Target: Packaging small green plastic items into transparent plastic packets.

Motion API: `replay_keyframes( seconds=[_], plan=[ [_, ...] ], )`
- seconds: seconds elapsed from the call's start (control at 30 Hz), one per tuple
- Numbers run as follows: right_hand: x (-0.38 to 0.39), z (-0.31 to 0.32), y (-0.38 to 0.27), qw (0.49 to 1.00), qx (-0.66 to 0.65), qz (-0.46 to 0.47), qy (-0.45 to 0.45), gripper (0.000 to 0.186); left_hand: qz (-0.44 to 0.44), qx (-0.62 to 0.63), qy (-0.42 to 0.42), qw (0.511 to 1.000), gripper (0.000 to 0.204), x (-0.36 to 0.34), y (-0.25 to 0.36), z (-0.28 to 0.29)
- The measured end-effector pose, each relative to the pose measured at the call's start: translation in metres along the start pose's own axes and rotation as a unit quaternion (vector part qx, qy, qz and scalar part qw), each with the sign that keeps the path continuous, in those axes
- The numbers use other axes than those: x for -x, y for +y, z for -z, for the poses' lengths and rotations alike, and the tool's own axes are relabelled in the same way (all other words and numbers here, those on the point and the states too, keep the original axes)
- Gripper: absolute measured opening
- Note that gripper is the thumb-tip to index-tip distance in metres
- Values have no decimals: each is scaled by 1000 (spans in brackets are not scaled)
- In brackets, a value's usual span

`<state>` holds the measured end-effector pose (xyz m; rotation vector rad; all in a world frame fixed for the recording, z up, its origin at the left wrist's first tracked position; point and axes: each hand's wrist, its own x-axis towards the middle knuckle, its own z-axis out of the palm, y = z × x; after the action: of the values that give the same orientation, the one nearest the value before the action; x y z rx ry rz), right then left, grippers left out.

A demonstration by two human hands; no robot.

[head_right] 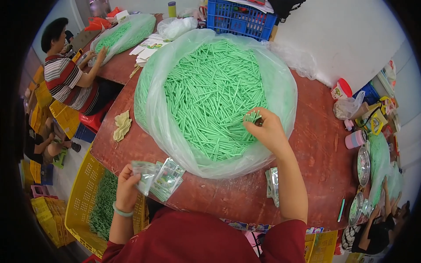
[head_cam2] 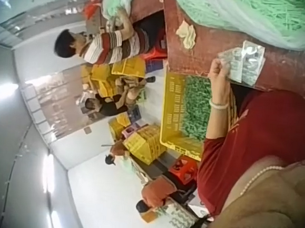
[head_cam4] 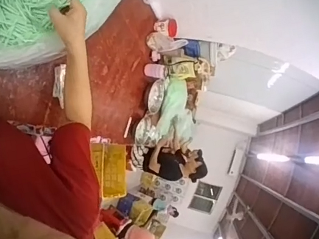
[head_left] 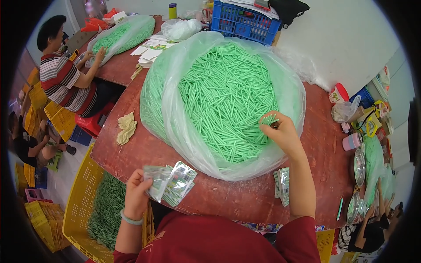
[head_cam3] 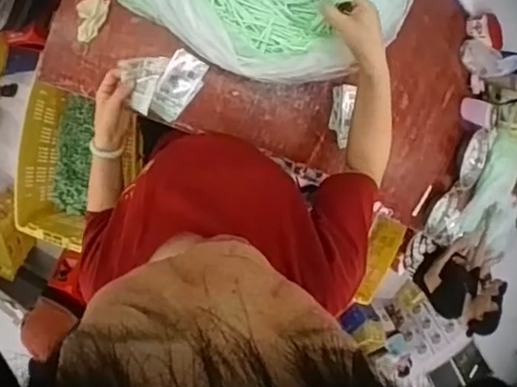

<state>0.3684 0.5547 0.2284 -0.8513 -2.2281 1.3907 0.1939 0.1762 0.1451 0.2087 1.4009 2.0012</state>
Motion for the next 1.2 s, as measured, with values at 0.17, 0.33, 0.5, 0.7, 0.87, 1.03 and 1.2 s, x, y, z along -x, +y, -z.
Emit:
replay_keyframes(
  seconds=[0.17,0.33,0.5,0.7,0.87,1.03,1.2],
  plan=[
    [-4,-3,6,999,-16,-18,-41,14,89,190,-114,971,29,-4,14,-12],
    [-7,-4,7,996,49,5,-71,19,125,156,-211,957,24,-13,10,-42],
    [-6,-1,14,994,95,32,-35,20,158,145,-303,928,26,-25,16,-90],
    [-3,8,-14,994,-112,-13,-7,13,77,66,-311,945,10,-44,37,-159],
    [-4,17,-22,970,-238,47,30,10,-233,-255,-228,910,8,-76,24,-188],
    [-4,14,-37,929,-351,105,47,10,-240,-244,-245,907,15,-89,8,-190],
    [-5,5,-40,934,-329,140,13,12,-184,-204,-269,923,19,-94,5,-189]
  ],
)
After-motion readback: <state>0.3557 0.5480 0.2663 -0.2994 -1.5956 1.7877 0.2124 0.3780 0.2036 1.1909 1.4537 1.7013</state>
